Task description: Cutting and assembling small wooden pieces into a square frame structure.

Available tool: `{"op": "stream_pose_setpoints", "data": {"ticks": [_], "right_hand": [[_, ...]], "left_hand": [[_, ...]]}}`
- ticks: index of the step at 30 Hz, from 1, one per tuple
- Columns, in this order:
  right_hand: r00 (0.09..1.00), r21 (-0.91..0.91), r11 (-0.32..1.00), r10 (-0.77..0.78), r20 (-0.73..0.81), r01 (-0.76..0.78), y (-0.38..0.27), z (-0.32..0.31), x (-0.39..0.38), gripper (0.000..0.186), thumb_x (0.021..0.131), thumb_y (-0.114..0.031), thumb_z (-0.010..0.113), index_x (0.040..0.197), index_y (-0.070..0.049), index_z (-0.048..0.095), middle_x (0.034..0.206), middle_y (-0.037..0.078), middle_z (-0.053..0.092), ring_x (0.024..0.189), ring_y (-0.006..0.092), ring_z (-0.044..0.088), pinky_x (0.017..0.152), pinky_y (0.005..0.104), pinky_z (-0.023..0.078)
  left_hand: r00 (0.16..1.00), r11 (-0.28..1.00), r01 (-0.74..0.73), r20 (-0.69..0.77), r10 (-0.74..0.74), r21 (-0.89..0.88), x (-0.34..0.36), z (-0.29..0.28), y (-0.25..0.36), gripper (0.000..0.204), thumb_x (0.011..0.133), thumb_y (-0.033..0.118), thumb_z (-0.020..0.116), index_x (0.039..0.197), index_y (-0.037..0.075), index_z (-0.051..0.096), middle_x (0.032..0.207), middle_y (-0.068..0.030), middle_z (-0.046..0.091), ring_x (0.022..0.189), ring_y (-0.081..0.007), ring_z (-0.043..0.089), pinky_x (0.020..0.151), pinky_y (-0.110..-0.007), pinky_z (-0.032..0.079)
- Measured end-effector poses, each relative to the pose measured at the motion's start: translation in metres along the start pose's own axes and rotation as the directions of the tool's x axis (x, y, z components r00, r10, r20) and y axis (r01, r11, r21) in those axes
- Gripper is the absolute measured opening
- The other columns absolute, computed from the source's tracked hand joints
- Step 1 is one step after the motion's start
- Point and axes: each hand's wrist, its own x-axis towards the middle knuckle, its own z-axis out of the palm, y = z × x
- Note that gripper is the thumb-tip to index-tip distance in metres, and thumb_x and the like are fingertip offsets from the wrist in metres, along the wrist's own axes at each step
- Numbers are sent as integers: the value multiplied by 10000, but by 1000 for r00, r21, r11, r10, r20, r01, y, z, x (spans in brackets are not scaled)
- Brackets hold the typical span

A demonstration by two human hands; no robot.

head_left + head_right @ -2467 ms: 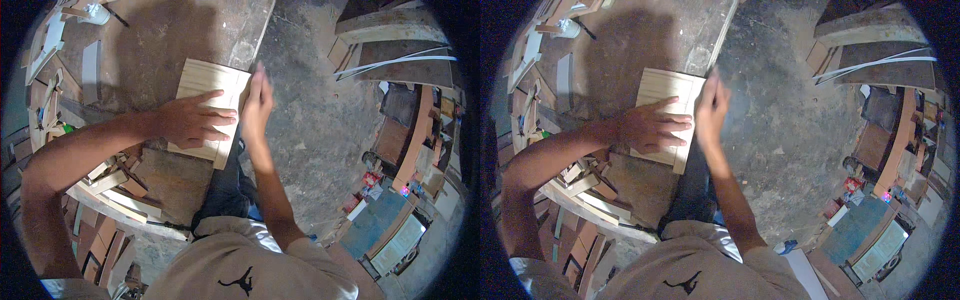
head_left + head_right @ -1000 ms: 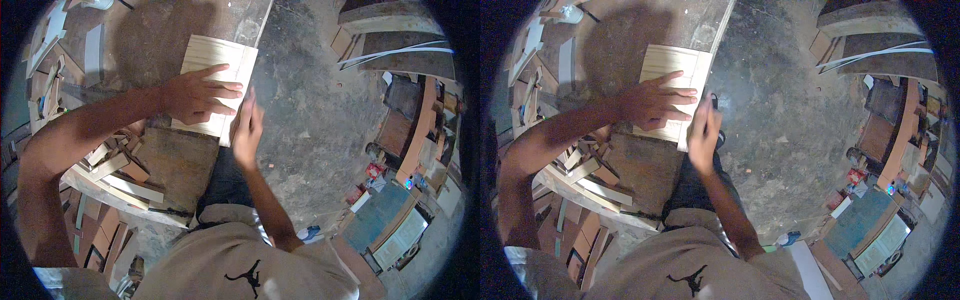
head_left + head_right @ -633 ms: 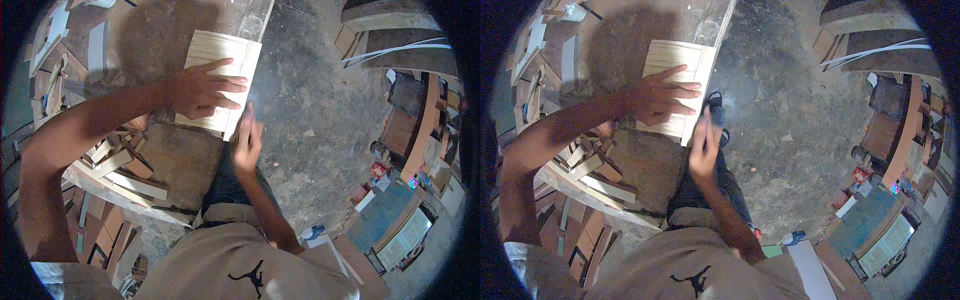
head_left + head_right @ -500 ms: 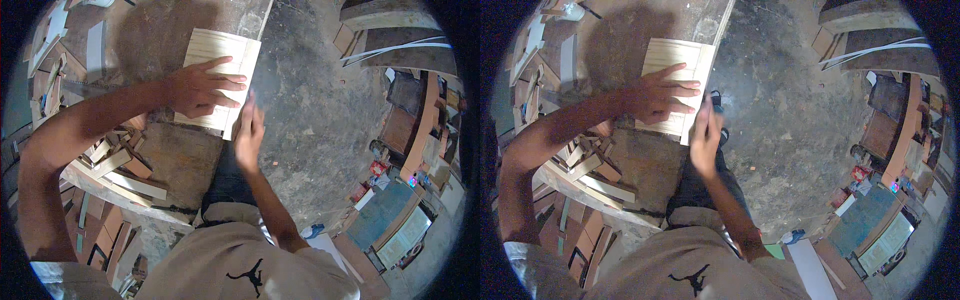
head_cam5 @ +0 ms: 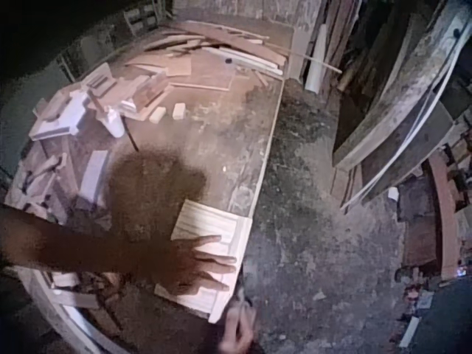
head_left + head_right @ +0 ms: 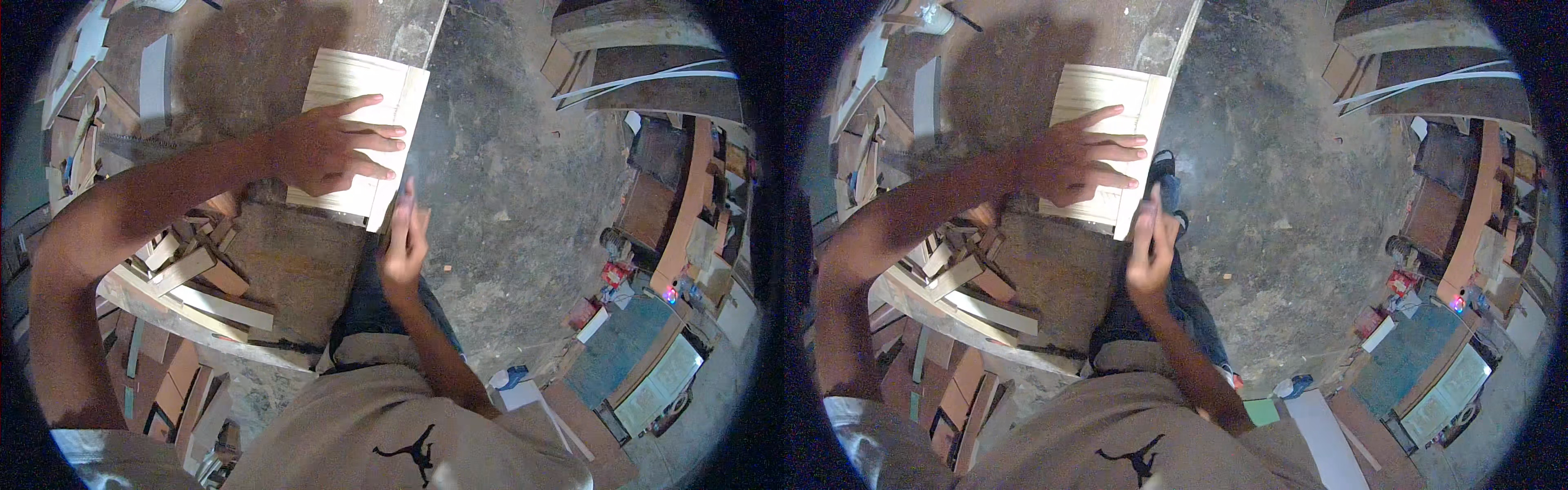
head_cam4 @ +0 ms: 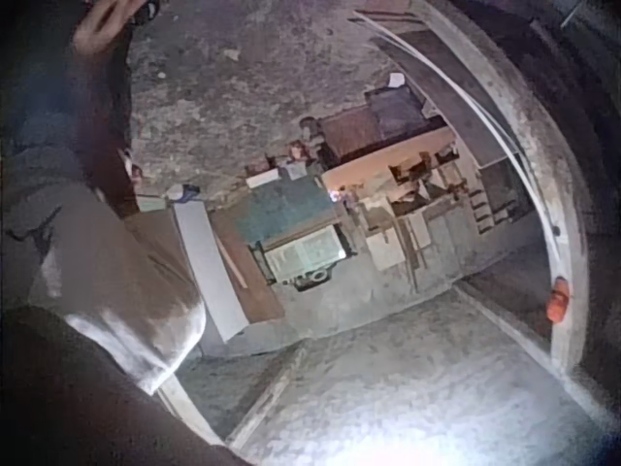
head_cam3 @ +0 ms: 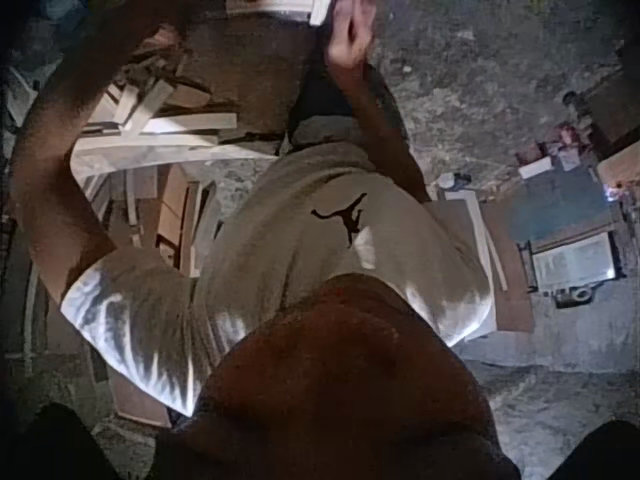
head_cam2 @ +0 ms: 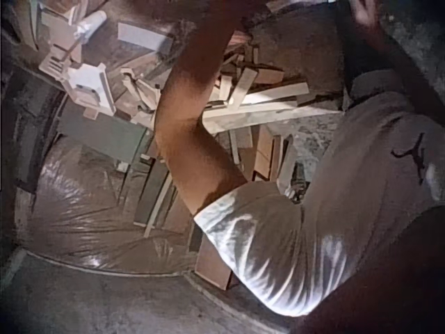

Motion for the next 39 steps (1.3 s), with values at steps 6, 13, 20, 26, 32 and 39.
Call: {"op": "stream_pose_setpoints", "data": {"ticks": [6, 13, 20, 26, 32, 39], "right_hand": [[989, 23, 989, -145, -26, 146, -29, 7, 61, 470, 1129, -265, 426, 1520, -11, 487, 1070, 134, 607, 991, 240, 504, 969, 348, 400], [999, 53, 997, 52, 12, -53, -35, 3, 35, 498, 1124, -287, 451, 1541, -15, 456, 930, 66, 473, 935, 195, 453, 924, 322, 381], [961, -180, 948, -273, -37, 262, -2, 1, -14, 448, 1118, -214, 452, 1502, 10, 503, 1066, 125, 624, 992, 202, 496, 968, 335, 402], [996, 8, 996, 88, -14, -87, -22, 2, 14, 433, 1109, -175, 461, 1489, 28, 513, 1066, 125, 625, 977, 216, 508, 972, 341, 409], [1000, -112, 994, -9, 7, 9, -38, 1, 34, 468, 1124, -231, 438, 1523, 12, 467, 1049, 103, 571, 955, 214, 495, 963, 322, 402], [953, -199, 933, -302, 27, 301, -13, -2, -6, 474, 1127, -236, 422, 1541, -7, 453, 947, 70, 493, 931, 194, 473, 896, 301, 399]], "left_hand": [[996, 998, -58, -74, 59, 9, 4, 10, -7, 549, 797, 102, 605, 1332, 219, 612, 1463, -96, 557, 1478, -262, 434, 1264, -655, 148], [997, 999, -50, -65, 51, 14, 4, 3, -6, 548, 814, 100, 598, 1349, 217, 594, 1467, -97, 559, 1453, -272, 468, 1253, -665, 177], [1000, 1000, -15, -22, 15, -16, 0, 2, -3, 672, 716, 52, 603, 1366, 221, 600, 1484, -113, 554, 1460, -293, 462, 1245, -686, 176], [997, 999, -32, -72, 32, 9, 2, 0, -4, 546, 790, 60, 607, 1315, 210, 620, 1444, -103, 576, 1455, -264, 466, 1262, -646, 186], [998, 999, -20, -59, 18, -35, 4, -1, -3, 584, 776, 55, 627, 1338, 213, 610, 1467, -92, 556, 1460, -265, 459, 1262, -650, 181], [1000, 1000, 0, -24, 0, -8, -1, 0, -1, 580, 780, 91, 655, 1344, 218, 610, 1474, -83, 547, 1468, -259, 447, 1267, -646, 167]]}}
